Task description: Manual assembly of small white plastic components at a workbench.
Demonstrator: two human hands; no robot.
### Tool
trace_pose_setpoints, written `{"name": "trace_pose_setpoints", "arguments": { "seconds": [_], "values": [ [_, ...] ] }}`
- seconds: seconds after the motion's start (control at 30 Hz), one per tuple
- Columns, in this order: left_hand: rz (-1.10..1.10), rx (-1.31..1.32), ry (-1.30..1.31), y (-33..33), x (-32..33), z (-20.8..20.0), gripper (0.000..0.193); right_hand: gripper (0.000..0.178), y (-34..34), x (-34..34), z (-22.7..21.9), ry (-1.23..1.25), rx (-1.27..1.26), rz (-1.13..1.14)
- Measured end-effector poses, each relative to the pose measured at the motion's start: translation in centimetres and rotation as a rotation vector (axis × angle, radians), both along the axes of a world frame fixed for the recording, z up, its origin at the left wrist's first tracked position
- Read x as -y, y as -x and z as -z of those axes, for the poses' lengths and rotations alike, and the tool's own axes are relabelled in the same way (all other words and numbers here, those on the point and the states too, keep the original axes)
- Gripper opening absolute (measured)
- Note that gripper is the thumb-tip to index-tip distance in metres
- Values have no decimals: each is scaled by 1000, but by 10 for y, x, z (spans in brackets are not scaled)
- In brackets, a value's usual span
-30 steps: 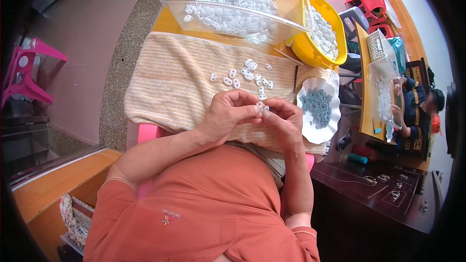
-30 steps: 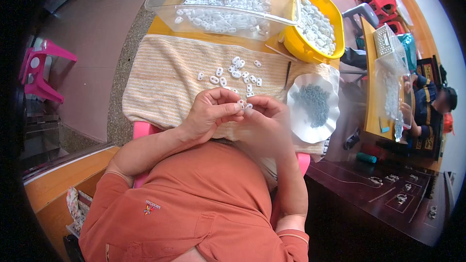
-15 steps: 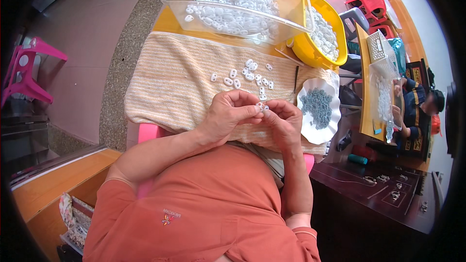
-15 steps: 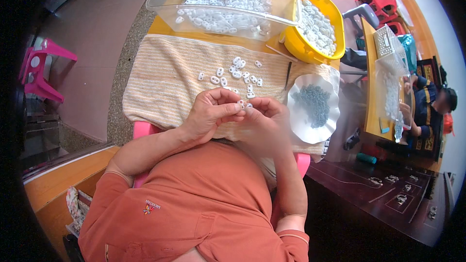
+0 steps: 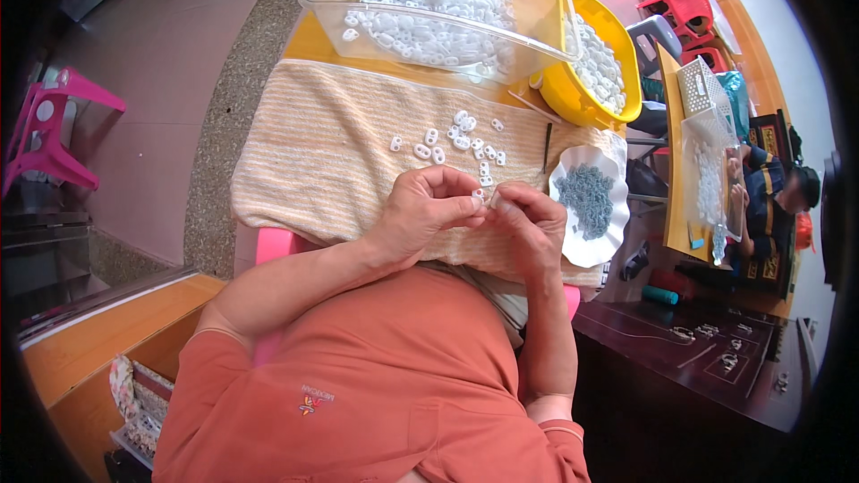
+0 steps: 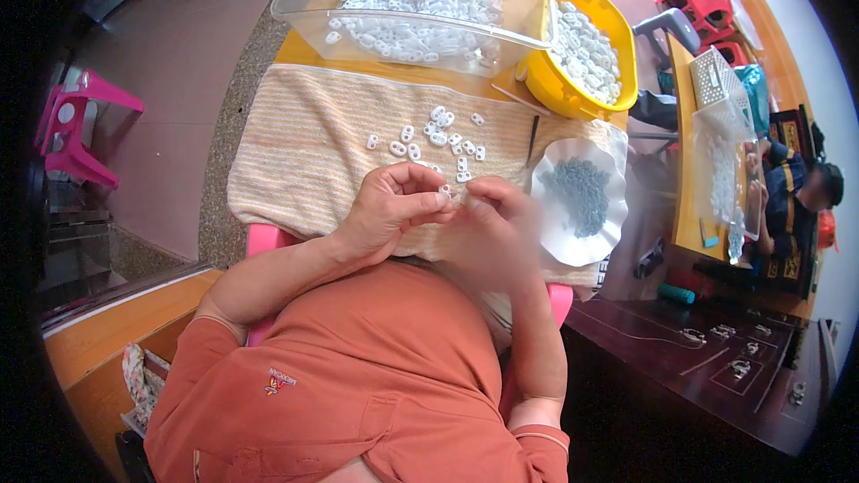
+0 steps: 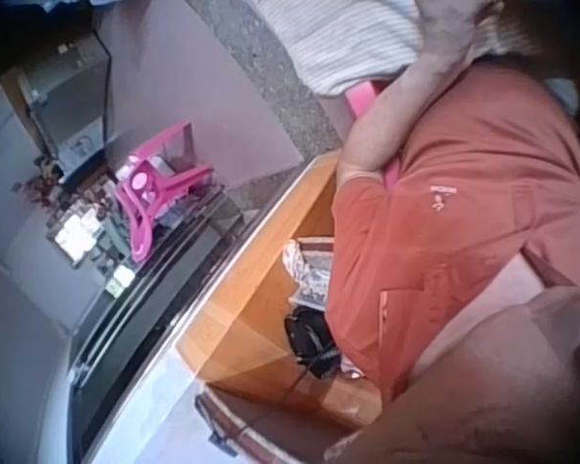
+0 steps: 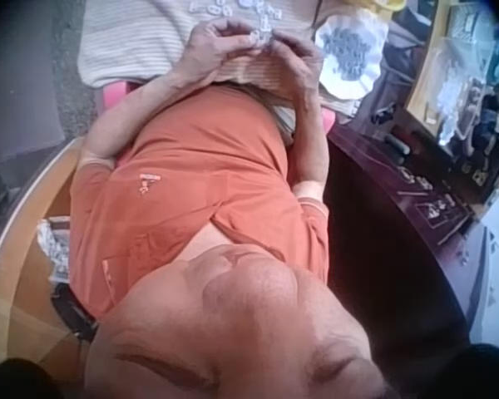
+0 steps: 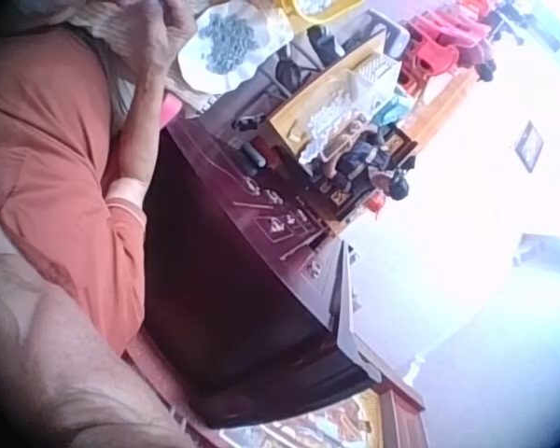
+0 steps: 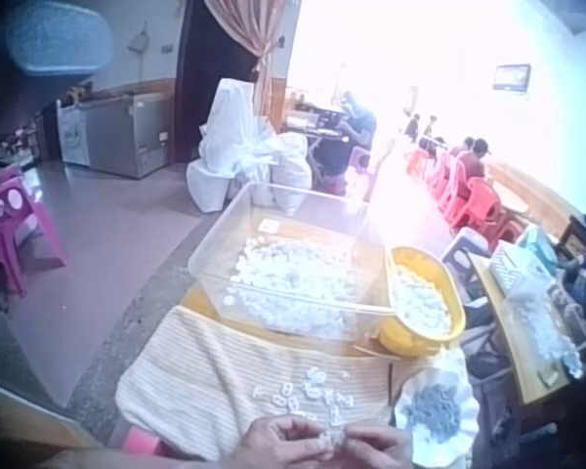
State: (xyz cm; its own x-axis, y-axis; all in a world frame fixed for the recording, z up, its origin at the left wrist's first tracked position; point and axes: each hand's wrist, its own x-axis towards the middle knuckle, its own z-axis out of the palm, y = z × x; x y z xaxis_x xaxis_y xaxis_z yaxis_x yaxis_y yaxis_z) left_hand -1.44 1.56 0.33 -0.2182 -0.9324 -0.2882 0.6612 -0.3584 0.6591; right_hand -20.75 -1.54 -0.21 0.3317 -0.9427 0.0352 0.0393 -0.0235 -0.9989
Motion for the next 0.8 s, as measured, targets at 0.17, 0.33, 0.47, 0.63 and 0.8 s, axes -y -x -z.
{"name": "trace_pose_setpoints", "arguments": {
  "seconds": [0.17,0.33,0.47,0.63,0.8],
  "values": [
    [4,26,13,1,0,1,17,13,-9,-3,-8,-12,-16,5],
    [25,38,20,1,1,2,14,12,-10,-3,-7,31,-7,-12],
    [37,46,18,1,1,1,15,9,-11,-3,-11,26,-41,-10],
    [43,50,11,1,1,-2,20,6,-9,-2,-11,32,-87,-14],
    [44,61,7,0,1,-1,20,6,-10,-3,-11,37,-90,-17]
  ]
}}
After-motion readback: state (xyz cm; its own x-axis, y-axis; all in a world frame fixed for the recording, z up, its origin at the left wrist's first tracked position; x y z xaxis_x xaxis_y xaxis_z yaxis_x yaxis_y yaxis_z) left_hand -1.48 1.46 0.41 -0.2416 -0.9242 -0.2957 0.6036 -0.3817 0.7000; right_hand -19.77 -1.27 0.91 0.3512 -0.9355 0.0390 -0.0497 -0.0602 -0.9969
